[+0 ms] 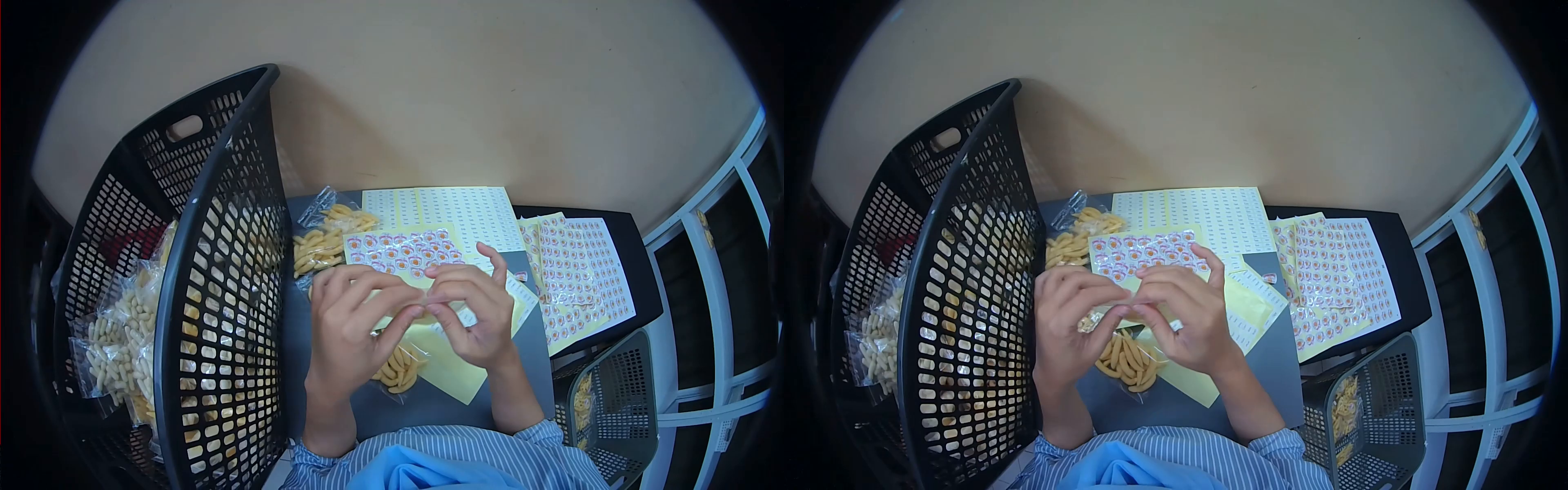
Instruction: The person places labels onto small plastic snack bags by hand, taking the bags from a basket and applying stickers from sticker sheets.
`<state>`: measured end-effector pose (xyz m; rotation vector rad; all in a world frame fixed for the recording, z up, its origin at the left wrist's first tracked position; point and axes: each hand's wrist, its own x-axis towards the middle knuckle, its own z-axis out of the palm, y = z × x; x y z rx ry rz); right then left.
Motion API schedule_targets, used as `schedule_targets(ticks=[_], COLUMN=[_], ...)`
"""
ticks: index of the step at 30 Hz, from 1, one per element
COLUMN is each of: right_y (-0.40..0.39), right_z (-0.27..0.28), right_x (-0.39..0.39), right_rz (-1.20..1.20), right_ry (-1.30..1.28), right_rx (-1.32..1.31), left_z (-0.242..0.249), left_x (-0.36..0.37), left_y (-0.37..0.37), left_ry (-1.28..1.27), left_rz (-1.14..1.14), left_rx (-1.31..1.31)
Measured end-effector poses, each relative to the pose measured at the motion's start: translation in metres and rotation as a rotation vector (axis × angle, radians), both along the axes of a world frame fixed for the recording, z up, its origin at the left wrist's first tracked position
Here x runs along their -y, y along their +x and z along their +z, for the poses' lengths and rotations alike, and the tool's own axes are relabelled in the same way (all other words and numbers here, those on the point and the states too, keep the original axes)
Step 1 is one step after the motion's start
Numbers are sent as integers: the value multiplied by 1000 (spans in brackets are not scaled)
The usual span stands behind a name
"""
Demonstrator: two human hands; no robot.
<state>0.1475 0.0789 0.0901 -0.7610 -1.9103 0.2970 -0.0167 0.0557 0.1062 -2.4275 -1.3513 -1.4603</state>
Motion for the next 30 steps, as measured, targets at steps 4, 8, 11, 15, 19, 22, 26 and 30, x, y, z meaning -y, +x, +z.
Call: schedule_targets(ticks=[4,8,11,15,19,22,26,30], right_y=[5,12,19,22,20,19,14,7], right_z=[16,27,27,17,-1,-30,-68,-79], right_x=[16,53,73,87,83,62,22,5], right_rz=[36,96,144,197,324,414,-30,-75], right_ry=[35,-32,-95,-155,-272,-440,-245,-151], right_rx=[102,180,195,184,182,41,294,456], left_z=[5,13,9,-9,-22,-32,-52,-53], left_x=[16,48,67,79,84,84,82,79], left_y=[-3,-3,-5,-11,-16,-21,-31,-30], left_ry=[-36,-5,-4,-76,-83,-201,-324,-524], left_rz=[-95,-149,-231,-280,-298,-288,-266,-380], left_rx=[-90,-227,-207,-203,-205,-192,-28,168])
